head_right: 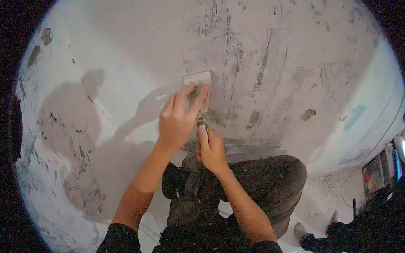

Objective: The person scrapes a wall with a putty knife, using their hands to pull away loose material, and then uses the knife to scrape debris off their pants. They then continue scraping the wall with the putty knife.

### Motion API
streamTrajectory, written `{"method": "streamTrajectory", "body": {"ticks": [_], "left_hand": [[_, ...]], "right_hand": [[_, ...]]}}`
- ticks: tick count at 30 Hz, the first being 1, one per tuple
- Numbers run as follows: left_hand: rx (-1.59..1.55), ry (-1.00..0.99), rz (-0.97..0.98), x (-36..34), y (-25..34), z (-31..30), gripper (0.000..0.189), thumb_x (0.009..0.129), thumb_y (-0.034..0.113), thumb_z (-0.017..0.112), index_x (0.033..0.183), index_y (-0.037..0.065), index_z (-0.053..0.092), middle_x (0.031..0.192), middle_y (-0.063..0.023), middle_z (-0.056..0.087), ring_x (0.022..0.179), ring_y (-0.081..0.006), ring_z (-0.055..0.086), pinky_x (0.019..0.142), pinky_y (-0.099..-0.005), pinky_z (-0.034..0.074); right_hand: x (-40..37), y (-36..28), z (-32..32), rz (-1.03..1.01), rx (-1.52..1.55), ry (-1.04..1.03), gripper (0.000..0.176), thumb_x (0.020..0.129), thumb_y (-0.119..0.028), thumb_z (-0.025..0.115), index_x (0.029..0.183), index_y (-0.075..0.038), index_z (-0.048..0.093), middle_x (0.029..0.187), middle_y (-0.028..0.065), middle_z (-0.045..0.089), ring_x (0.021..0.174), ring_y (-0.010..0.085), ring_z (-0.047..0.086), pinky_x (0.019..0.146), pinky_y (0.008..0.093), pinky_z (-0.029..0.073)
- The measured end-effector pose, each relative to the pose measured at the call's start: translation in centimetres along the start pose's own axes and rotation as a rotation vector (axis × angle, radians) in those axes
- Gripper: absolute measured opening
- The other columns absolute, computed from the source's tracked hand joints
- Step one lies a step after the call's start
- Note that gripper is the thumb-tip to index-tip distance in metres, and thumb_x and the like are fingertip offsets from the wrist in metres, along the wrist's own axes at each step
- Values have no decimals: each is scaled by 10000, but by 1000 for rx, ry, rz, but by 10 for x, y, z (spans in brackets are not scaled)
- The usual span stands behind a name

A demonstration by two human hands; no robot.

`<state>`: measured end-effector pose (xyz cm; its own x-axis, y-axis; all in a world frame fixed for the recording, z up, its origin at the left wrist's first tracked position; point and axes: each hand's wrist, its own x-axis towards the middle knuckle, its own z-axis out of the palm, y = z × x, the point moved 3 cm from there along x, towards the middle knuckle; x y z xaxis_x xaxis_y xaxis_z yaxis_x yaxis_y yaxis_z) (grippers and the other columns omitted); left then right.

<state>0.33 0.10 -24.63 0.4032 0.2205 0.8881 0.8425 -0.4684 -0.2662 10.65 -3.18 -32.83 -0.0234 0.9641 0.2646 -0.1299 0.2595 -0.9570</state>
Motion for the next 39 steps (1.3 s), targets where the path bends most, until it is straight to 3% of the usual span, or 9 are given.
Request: {"method": "streamTrajectory", "body": {"ticks": [3,18,21,35,39], "left_hand": [[0,-54,-32,1,2,-3,689,685,57,621,1353,214,559,1150,-87,603,888,-234,619,717,-302,563],[-90,71,-11,8,-1,1,717,676,18,613,1359,225,551,1143,-90,603,846,-242,616,675,-306,569],[-28,12,-67,3,2,-2,654,670,42,630,1309,174,583,1137,-95,599,940,-247,623,712,-303,572],[20,110,48,7,-11,9,671,681,63,615,1339,186,571,1146,-93,605,846,-242,612,659,-296,570],[-79,51,-18,11,-11,-6,658,693,57,620,1337,183,573,1139,-85,608,834,-239,609,652,-294,568]], "right_hand": [[-3,0,0,16,-12,33,431,1036,-360,407,752,-40,462,518,23,444,402,114,449,388,285,353],[5,-6,5,-30,-32,49,433,1033,-384,405,767,-45,448,548,11,432,412,111,423,392,290,346],[1,-5,10,25,32,72,437,1032,-384,407,760,-44,445,546,13,429,418,108,428,387,288,347],[5,-14,16,-53,3,66,464,1030,-406,401,754,-36,449,521,26,434,393,123,442,382,294,350],[-3,-13,18,-34,-24,78,467,1031,-404,398,745,-39,451,521,23,448,395,122,450,380,295,348]]}}
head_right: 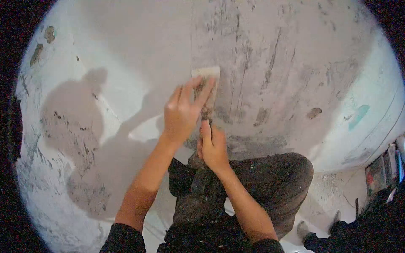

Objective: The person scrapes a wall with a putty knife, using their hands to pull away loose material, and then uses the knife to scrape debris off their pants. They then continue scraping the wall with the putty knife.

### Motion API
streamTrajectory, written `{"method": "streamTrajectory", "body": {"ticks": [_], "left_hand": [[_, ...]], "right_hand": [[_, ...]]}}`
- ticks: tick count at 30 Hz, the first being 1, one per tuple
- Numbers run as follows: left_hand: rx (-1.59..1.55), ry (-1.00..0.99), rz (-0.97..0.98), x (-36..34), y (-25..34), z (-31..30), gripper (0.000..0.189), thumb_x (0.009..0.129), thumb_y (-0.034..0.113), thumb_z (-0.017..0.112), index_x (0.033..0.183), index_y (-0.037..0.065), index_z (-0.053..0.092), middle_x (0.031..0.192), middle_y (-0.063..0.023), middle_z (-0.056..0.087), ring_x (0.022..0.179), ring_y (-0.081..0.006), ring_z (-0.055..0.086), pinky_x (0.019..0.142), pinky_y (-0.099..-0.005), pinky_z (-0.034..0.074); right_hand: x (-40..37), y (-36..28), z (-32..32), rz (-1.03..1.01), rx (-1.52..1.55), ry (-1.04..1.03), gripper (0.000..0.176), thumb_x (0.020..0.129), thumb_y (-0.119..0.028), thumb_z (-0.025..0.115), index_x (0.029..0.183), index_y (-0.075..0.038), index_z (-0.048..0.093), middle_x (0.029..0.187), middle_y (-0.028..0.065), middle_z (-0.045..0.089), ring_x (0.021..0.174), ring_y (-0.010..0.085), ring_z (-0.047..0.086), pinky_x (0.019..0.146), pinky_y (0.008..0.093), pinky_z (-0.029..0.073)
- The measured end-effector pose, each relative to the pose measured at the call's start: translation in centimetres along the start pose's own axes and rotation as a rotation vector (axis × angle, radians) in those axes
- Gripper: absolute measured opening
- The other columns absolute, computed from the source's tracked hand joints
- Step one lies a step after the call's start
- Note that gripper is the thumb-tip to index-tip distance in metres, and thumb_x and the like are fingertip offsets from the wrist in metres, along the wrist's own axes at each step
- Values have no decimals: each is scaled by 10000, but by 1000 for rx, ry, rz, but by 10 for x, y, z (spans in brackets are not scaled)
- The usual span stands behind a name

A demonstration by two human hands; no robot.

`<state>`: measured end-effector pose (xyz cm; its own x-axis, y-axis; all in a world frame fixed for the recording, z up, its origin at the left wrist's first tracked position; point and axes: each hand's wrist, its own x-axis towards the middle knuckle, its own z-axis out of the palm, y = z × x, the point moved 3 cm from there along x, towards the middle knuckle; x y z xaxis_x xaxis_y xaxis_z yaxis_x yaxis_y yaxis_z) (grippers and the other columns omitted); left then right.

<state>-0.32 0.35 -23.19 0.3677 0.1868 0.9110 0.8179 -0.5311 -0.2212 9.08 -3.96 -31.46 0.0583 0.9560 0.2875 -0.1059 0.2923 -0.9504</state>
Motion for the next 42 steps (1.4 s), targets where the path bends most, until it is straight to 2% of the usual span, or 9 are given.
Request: {"method": "streamTrajectory", "body": {"ticks": [13,17,20,22,26,32,33,36,42], "left_hand": [[-60,-101,-1,-4,1,-2,691,694,11,619,1359,184,545,1179,-87,573,930,-271,601,761,-346,551],[-145,-207,31,-56,7,-15,607,749,45,605,1344,150,547,1160,-115,554,993,-270,595,807,-390,520],[-338,-311,-112,-137,12,-7,430,823,114,612,1253,109,610,1091,-112,610,935,-297,620,785,-399,515],[-572,-872,-611,-220,4,21,273,892,233,578,1095,72,664,911,-138,653,818,-345,631,745,-408,508],[-618,-846,-719,-211,1,14,314,924,332,536,963,50,668,736,-163,626,739,-330,629,706,-421,495],[-575,-844,-703,-204,-2,14,302,908,344,536,943,77,673,818,-154,668,763,-371,630,680,-458,476],[-613,-860,-730,-201,-1,11,300,904,346,540,948,80,673,807,-153,667,766,-367,634,683,-452,480],[-652,-845,-765,-205,-1,16,299,900,347,543,955,84,673,796,-150,668,775,-356,642,686,-438,488],[-666,-857,-749,-204,-5,13,266,903,326,546,963,102,677,800,-132,681,772,-329,660,709,-422,502]], "right_hand": [[5,13,-19,22,-60,-21,420,1030,-345,410,770,-22,479,545,39,461,452,139,487,445,336,393],[-17,29,-84,-19,-613,-170,397,992,-328,476,860,39,550,647,156,535,629,250,578,610,405,441],[-50,6,-113,249,-677,-262,403,973,-339,507,910,51,587,711,217,599,664,308,612,632,389,458],[-60,10,-117,162,-715,-258,385,960,-330,535,929,48,599,744,231,617,681,319,623,643,389,465],[-64,9,-107,-122,-725,-144,339,929,-282,602,1058,31,597,812,248,645,733,342,654,670,391,484],[-68,-4,-102,23,-675,-51,381,926,-239,609,1226,-32,499,830,230,654,819,374,677,714,396,497],[-66,-3,-98,-162,-687,-22,360,935,-242,594,1230,-58,501,804,219,655,687,347,667,652,388,486],[-70,-6,-101,-31,-723,-28,340,940,-219,586,1232,-69,498,773,211,653,637,331,661,623,378,479],[-64,14,-104,-47,-710,-90,357,920,-148,618,1245,-87,485,773,188,674,703,344,679,682,385,505]]}}
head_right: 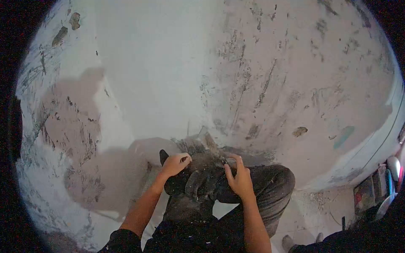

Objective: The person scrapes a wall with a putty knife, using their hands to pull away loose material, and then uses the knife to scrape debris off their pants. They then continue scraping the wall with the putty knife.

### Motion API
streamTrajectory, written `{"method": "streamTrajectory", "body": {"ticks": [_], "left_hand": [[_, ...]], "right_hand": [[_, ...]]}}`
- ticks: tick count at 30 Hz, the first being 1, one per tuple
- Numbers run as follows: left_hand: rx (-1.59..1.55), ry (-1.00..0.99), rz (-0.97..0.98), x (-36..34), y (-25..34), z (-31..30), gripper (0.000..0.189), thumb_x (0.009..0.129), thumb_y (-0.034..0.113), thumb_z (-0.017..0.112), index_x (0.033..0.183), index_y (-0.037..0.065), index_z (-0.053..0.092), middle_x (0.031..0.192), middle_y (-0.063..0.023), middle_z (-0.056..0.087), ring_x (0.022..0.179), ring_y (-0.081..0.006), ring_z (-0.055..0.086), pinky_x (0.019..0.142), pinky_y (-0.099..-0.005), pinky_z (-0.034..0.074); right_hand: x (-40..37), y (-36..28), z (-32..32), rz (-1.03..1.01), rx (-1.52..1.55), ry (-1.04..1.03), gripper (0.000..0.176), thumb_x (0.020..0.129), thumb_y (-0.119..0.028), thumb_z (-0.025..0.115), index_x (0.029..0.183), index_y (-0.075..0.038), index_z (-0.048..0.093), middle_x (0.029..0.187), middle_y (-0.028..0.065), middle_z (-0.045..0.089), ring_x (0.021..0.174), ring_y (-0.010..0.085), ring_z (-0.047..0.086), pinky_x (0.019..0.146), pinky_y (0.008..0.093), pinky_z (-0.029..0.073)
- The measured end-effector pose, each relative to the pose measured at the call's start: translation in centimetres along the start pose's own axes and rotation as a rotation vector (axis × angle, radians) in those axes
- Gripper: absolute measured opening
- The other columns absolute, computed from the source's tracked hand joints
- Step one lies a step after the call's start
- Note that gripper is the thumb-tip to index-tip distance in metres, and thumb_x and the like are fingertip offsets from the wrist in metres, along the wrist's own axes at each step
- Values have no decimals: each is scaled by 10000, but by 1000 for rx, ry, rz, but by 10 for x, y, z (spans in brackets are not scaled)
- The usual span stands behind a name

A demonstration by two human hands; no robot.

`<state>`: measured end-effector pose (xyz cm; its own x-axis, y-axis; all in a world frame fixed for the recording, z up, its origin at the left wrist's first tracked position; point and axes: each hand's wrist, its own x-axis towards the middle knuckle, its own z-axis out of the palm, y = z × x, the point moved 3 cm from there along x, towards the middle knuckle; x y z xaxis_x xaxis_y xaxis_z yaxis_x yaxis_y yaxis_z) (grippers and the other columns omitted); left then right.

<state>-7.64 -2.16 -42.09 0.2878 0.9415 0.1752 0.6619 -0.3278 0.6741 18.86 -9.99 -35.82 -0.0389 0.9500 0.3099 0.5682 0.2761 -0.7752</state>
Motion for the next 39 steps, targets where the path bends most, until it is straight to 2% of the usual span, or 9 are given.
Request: {"method": "streamTrajectory", "body": {"ticks": [8,10,16,21,24,27,32,33,39], "left_hand": [[-188,253,140,5,7,-1,416,921,335,618,1242,75,579,1064,-113,666,988,-225,637,818,-372,500],[-558,194,201,16,15,-2,496,935,384,622,1256,13,548,1097,-49,628,1008,-148,577,881,-328,459],[-987,167,-3,36,39,4,465,924,291,660,1257,-15,554,1118,-68,618,1000,-134,566,836,-271,455],[-1511,95,-89,54,66,41,428,905,256,691,1235,38,528,1050,-26,628,928,-105,590,745,-285,497],[-1583,135,-73,56,88,44,403,910,244,686,1227,43,540,1029,-8,637,889,-103,604,723,-287,496],[-1316,85,7,71,70,36,270,939,241,644,1101,27,623,907,-12,658,792,-113,616,722,-275,489],[-1087,53,122,59,21,22,267,973,247,588,1013,-6,661,791,-35,641,754,-112,605,707,-270,497],[-1117,45,-24,51,11,22,284,972,255,586,1020,-17,654,773,-31,631,741,-108,602,695,-268,499],[-977,54,-102,49,-6,31,293,949,258,597,1035,-17,649,777,-36,641,699,-108,594,671,-264,491]], "right_hand": [[1,-5,2,-21,-18,-47,359,898,-140,659,1227,-82,529,788,152,702,727,225,695,694,341,516],[5,-11,-3,-9,46,-84,352,895,-140,664,1218,-74,540,800,151,703,706,209,687,686,328,515],[6,-23,-20,98,314,-156,318,919,-127,631,1216,-38,562,822,81,667,593,130,571,600,281,475],[31,-51,-41,-249,519,291,253,954,-194,555,1020,39,630,929,90,618,694,179,565,682,335,463],[55,-83,-42,-405,813,528,381,991,-264,461,779,21,599,771,82,583,625,213,512,681,370,429],[76,-106,-38,-514,1124,148,488,998,-296,384,555,-97,350,466,12,286,451,155,263,503,349,283],[93,-129,-64,-785,1201,233,489,971,-298,382,527,-101,318,447,9,289,415,149,232,457,329,249],[95,-132,-65,-905,1170,210,491,959,-296,383,517,-99,299,441,14,298,409,144,229,442,323,235],[106,-125,-30,-801,1035,404,479,929,-248,407,491,-82,308,411,28,300,385,123,202,398,315,181]]}}
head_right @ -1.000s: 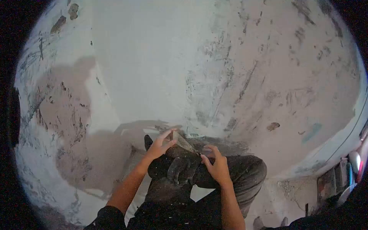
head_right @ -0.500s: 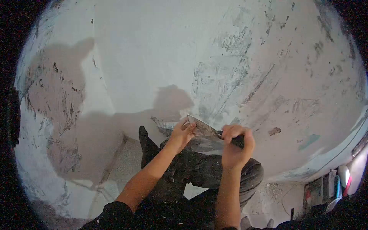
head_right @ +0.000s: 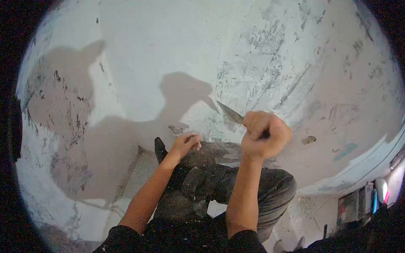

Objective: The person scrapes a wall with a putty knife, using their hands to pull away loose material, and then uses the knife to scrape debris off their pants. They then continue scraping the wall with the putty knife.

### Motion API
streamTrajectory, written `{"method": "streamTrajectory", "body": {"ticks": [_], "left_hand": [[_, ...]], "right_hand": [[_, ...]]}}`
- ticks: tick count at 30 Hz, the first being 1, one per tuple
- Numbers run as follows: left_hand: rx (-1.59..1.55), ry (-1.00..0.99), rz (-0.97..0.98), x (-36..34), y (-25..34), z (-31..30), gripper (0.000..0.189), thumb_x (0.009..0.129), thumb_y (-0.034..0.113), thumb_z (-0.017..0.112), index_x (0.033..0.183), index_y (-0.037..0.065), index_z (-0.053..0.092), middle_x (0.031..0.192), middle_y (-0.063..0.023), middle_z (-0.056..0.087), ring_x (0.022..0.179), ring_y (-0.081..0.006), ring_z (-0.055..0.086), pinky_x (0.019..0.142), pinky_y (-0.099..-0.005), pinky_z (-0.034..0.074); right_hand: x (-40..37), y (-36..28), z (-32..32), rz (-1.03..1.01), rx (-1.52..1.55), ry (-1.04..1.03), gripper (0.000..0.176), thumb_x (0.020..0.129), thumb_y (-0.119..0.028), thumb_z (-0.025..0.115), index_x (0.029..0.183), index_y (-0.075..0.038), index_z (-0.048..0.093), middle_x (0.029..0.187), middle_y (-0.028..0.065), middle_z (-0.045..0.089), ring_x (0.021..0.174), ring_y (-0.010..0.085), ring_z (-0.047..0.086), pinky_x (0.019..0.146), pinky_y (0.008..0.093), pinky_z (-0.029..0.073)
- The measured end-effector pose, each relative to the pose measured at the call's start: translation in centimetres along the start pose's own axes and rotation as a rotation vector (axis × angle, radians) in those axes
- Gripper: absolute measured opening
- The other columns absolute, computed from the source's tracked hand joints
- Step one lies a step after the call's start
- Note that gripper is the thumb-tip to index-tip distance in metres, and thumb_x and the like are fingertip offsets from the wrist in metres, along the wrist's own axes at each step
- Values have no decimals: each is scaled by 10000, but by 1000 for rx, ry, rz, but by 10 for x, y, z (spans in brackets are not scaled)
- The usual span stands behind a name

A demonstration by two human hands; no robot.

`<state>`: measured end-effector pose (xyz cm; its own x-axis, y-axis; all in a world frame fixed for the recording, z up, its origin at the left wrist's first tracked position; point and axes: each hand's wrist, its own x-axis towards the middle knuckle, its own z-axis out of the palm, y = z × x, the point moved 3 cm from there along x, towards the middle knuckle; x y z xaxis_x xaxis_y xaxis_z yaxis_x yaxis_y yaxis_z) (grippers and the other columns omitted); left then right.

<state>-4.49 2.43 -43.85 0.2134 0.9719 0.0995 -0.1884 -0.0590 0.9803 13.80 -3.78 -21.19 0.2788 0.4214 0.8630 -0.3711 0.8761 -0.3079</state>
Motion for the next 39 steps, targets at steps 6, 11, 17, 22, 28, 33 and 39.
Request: {"method": "streamTrajectory", "body": {"ticks": [6,11,17,22,28,33,39], "left_hand": [[51,-44,29,2,-1,4,334,942,324,608,1000,1,667,795,-45,652,715,-113,603,650,-271,475],[112,-44,43,2,-2,1,260,962,245,559,1019,12,658,786,-33,642,708,-104,591,649,-258,469],[100,-67,55,3,3,6,266,962,251,570,1020,5,654,801,-39,640,719,-106,593,652,-262,473],[64,-57,87,3,-2,5,274,957,250,577,1012,-7,654,788,-49,646,695,-107,595,646,-267,478],[161,-98,88,6,-1,9,291,956,243,571,999,-33,653,775,-62,649,687,-116,601,650,-272,487],[176,-80,118,6,-5,7,282,950,224,570,992,-41,657,758,-63,649,691,-115,603,653,-276,489],[246,-106,122,4,1,14,270,947,206,558,966,-44,656,747,-62,650,694,-112,605,653,-280,489]], "right_hand": [[-16,31,13,-53,-326,121,444,886,-221,402,476,-77,309,429,31,292,386,141,244,387,304,212],[-12,20,5,11,-120,-15,446,895,-228,394,487,-100,268,438,11,272,406,124,179,402,317,176],[-4,21,-11,-54,34,115,446,909,-262,393,512,-115,253,418,17,265,397,116,149,395,311,165],[9,-1,-1,-42,4,108,448,889,-297,385,506,-106,254,426,11,242,407,126,166,418,314,152],[15,11,3,-51,66,153,460,890,-327,369,490,-108,310,422,12,262,400,128,158,422,312,158],[26,-16,-1,-126,66,184,445,883,-312,376,489,-119,299,434,3,246,413,123,151,426,314,146],[6,31,18,-71,16,363,433,868,-298,391,489,-128,266,444,-1,233,422,132,172,432,318,155]]}}
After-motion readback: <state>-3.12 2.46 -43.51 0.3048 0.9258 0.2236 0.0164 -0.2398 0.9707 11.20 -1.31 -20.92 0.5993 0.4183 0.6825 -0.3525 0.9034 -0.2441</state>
